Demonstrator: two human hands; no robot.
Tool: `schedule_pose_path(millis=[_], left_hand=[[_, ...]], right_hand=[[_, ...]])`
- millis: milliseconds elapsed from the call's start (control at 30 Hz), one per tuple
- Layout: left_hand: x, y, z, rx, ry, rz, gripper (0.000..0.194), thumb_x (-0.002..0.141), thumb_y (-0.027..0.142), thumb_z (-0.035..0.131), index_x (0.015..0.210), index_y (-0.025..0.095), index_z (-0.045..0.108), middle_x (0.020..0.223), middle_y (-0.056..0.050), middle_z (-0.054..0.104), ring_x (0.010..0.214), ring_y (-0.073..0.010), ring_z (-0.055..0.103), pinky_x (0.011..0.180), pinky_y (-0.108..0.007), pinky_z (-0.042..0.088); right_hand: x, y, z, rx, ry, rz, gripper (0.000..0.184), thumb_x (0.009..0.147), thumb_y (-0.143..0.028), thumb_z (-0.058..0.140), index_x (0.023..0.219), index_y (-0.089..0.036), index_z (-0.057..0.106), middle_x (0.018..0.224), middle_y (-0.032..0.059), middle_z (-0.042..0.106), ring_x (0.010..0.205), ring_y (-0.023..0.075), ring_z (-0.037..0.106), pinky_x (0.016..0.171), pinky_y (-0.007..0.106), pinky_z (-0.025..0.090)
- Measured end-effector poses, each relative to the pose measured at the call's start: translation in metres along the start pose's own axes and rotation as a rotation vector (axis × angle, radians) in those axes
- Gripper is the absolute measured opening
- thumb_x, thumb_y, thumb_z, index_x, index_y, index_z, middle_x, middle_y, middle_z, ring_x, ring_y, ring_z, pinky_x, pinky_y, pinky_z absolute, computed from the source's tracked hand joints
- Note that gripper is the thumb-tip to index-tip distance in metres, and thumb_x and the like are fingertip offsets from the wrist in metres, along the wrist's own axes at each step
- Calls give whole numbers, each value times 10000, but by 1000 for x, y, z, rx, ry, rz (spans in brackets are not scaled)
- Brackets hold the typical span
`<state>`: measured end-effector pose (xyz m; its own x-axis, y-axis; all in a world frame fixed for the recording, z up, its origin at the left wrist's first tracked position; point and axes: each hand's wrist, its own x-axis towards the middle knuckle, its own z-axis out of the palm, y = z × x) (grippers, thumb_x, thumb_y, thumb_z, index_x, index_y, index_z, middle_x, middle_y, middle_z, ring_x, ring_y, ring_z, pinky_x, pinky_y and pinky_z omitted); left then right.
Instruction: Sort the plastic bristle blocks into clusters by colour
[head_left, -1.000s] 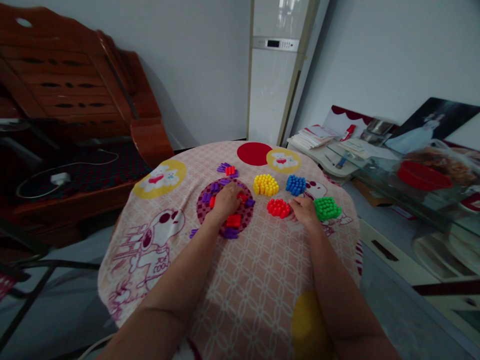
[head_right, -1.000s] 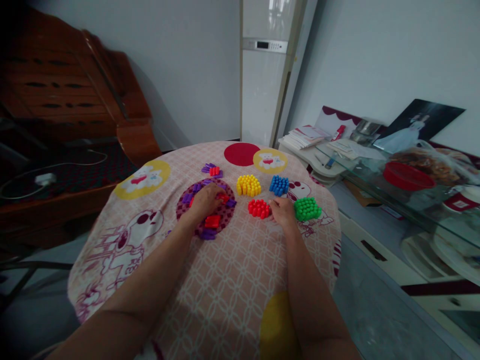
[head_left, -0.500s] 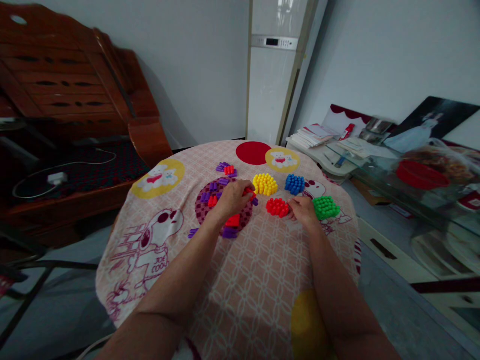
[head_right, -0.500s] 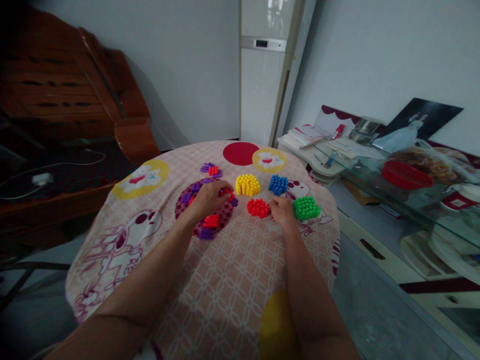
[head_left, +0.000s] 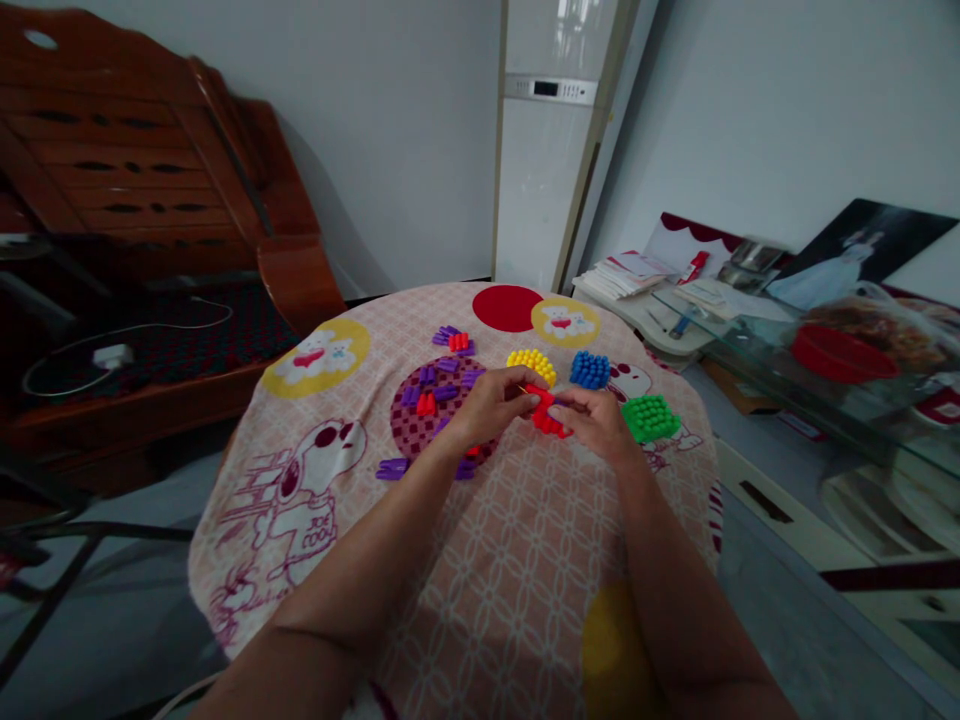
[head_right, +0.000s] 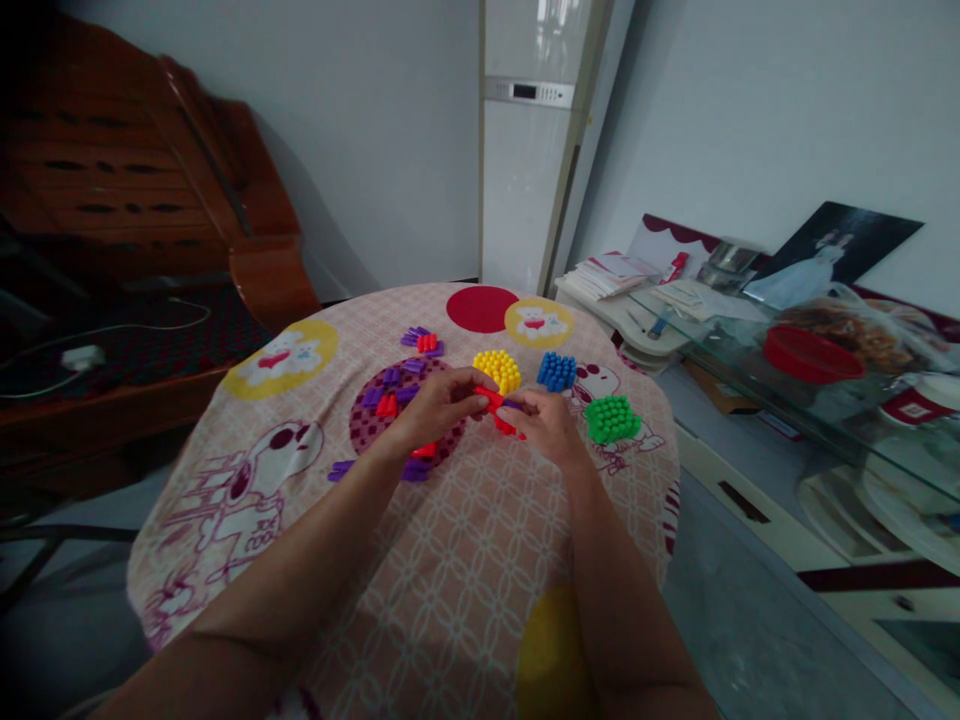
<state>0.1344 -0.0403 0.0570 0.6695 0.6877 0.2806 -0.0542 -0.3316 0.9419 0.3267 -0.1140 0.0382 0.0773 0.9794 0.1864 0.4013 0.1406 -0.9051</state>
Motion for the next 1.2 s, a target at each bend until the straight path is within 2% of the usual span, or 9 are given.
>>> schedule_pose_path(millis=[100, 200, 333, 467, 667, 833, 1000, 1100, 1200], left_hand=[[-1, 6, -13, 36, 57, 14, 180, 801, 256, 657, 927, 128, 657, 735, -21, 659, 628, -100, 606, 590, -207, 495], [-3, 11, -37, 56, 249, 22, 221, 789, 269, 666, 950, 119, 647, 757, -27, 670, 626, -101, 609, 582, -207, 493], [-4, 14, -55, 34, 377, 43, 272, 770, 304, 693, 968, 126, 634, 789, -33, 688, 638, -113, 631, 587, -214, 500], [-3, 10, -43, 147, 289, 82, 187, 783, 227, 657, 950, 143, 645, 804, -25, 695, 660, -114, 638, 625, -219, 497], [-1, -4, 6, 613, -6, 148, 158, 788, 73, 591, 865, 161, 697, 878, -44, 706, 775, -134, 634, 741, -240, 478], [-6, -26, 41, 782, -95, 176, 90, 851, 117, 570, 850, 146, 655, 825, -49, 667, 764, -152, 602, 717, -247, 454], [-9, -33, 55, 893, -98, 168, 165, 924, 192, 498, 973, 156, 651, 934, -75, 655, 788, -161, 616, 671, -242, 450], [-7, -26, 50, 947, -102, 119, 189, 918, 209, 515, 1043, 151, 646, 989, -86, 656, 808, -171, 630, 664, -248, 461], [-6, -12, 24, 985, -123, 39, 194, 871, 165, 568, 1040, 150, 664, 1023, -89, 677, 918, -190, 644, 768, -261, 480]], right_hand=[[-1, -5, 1, 38, -41, 68, 306, 735, -423, 683, 852, -143, 721, 613, 15, 651, 535, 128, 584, 480, 210, 437], [-2, -5, 7, 23, -57, 78, 265, 707, -386, 705, 809, -142, 708, 572, 0, 629, 477, 105, 546, 431, 191, 395], [0, -6, 26, 146, -48, 44, 403, 738, -413, 673, 1040, -147, 694, 637, 3, 670, 461, 126, 581, 387, 201, 406], [4, -2, 27, 207, 181, 10, 407, 761, -452, 651, 1027, -147, 691, 692, 37, 705, 480, 147, 619, 387, 217, 427], [13, 29, -1, 212, 562, 134, 316, 699, -444, 647, 820, -154, 685, 544, 0, 634, 345, 121, 503, 331, 221, 339], [16, 42, -4, 193, 590, 200, 291, 675, -422, 642, 780, -152, 673, 532, -11, 621, 339, 114, 493, 337, 215, 330], [15, 39, 0, 161, 550, 188, 294, 682, -430, 632, 770, -153, 677, 527, -9, 617, 346, 116, 488, 351, 223, 347], [15, 42, -1, 139, 548, 189, 303, 688, -437, 621, 780, -154, 682, 537, -4, 621, 355, 122, 495, 358, 229, 358], [15, 47, -3, 112, 556, 199, 323, 699, -442, 609, 817, -153, 694, 560, 3, 635, 369, 127, 504, 369, 236, 375]])
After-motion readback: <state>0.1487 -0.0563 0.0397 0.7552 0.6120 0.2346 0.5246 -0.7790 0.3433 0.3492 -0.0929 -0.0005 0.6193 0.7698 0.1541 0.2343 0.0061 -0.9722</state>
